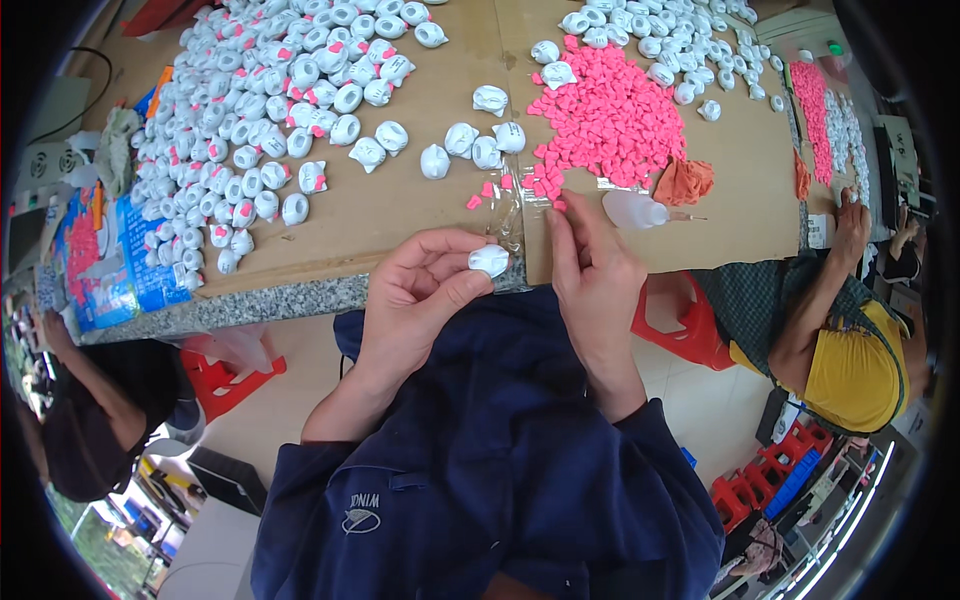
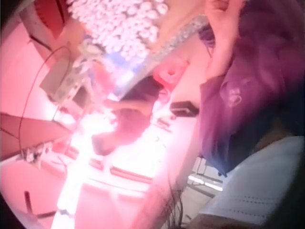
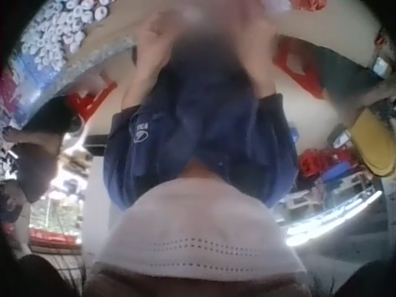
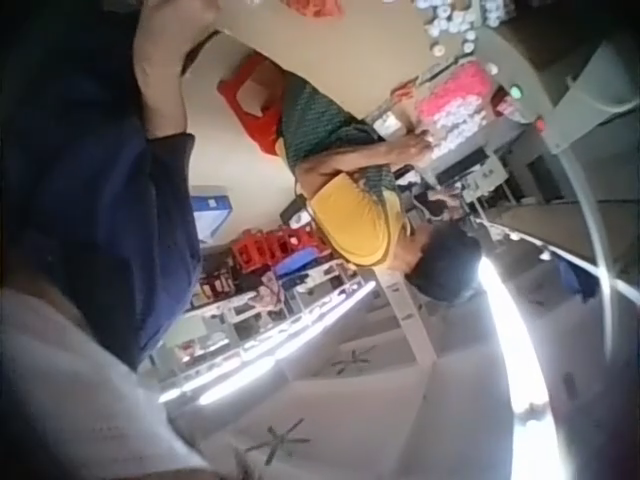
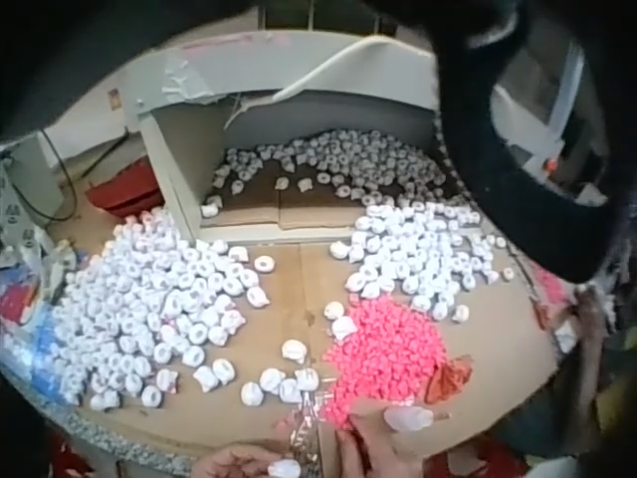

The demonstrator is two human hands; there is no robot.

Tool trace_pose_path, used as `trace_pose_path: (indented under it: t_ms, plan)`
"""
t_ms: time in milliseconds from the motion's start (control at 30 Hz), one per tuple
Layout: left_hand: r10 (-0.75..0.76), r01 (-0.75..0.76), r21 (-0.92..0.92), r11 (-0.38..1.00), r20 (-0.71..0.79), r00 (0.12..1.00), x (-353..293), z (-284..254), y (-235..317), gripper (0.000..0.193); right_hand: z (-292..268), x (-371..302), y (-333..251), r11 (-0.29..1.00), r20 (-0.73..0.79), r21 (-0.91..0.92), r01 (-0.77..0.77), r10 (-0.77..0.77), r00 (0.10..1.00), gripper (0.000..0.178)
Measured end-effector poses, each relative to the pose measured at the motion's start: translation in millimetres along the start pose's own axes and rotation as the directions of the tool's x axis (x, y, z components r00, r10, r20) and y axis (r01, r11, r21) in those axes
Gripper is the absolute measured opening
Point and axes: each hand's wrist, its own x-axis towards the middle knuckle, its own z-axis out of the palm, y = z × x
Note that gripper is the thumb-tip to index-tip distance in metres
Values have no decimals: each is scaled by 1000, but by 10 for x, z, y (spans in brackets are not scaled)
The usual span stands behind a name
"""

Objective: Assembling small plastic toy components by applying glue from a bottle.

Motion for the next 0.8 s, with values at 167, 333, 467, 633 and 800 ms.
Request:
trace_pose_path:
  t_ms: [167, 333, 467, 633, 800]
  plan:
    - [53, -53, 39, 998, -9, 999, 0, -4, -3, 27, -97, -6, -112, 1000, 28, 16, 19, -19, 999, 13]
    - [132, -131, 66, 989, -9, 991, 10, 4, -64, 27, -194, -56, -246, 957, 102, 250, 148, -178, 979, 15]
    - [214, -213, 181, 960, 14, 977, 28, 40, -91, 27, -139, -79, -226, 946, 74, 229, 227, -250, 965, 19]
    - [256, -245, 293, 924, 3, 967, 32, 58, -127, 24, -142, -103, -254, 929, 127, 149, 340, -359, 925, 21]
    - [230, -236, 320, 918, 56, 972, 17, 5, -79, 23, -225, -50, -215, 922, 282, 384, -40, -76, 956, 21]
